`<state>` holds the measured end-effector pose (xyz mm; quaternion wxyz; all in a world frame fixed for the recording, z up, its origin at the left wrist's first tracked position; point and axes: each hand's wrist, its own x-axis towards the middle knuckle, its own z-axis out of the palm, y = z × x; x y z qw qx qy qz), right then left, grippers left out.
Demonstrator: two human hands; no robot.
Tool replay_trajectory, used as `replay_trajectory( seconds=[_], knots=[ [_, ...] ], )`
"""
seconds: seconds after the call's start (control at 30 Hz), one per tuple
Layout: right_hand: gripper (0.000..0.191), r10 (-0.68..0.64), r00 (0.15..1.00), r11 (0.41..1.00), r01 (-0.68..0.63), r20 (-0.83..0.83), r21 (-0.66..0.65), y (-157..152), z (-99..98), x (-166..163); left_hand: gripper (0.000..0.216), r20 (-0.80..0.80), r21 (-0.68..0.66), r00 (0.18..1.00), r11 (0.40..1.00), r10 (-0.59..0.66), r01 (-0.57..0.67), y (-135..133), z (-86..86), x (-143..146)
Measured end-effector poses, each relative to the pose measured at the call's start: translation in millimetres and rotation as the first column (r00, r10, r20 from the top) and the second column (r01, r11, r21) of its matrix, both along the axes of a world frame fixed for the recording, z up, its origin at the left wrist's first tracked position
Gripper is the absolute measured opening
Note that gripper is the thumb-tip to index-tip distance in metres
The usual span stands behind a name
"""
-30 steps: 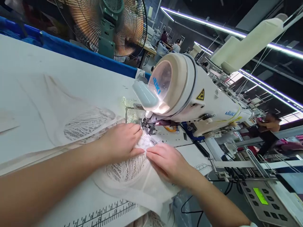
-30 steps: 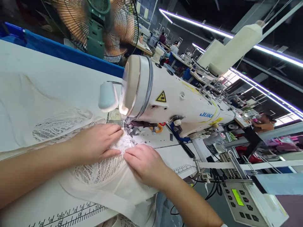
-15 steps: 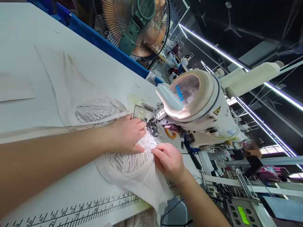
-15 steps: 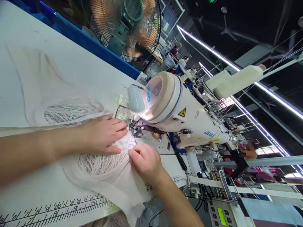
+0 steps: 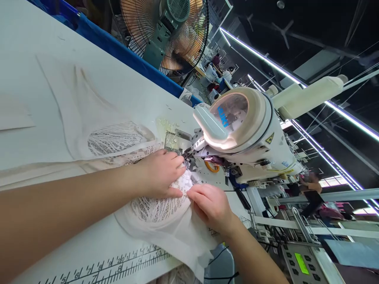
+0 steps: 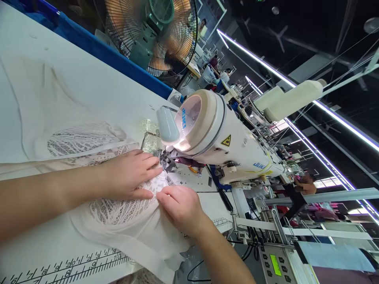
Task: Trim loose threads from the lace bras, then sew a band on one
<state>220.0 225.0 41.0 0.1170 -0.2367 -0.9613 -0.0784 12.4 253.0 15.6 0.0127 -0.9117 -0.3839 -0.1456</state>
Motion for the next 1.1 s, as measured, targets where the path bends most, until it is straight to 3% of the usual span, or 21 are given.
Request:
replay_trajectory(
  seconds=[0.3, 0.7, 1.1],
  knots=[
    [0.020, -0.035, 0.999, 0.997, 0.032, -0.034, -0.077, -3.1, -12.8, 6.6, 0.046, -0.029, 0.036, 0.999, 0.999, 0.025, -0.024, -1.9, 0.9, 2.2],
    [0.021, -0.026, 0.991, 1.000, 0.025, -0.134, -0.012, 3.0, -16.1, 8.9, 0.040, -0.022, 0.139, 0.999, 0.990, 0.029, -0.026, -0.4, 1.4, 3.7],
    [0.026, -0.019, 0.980, 0.998, 0.008, -0.201, -0.054, 3.2, -14.4, 11.6, 0.022, -0.009, 0.093, 0.999, 0.995, 0.043, -0.041, -18.1, 17.7, 7.4]
  ],
)
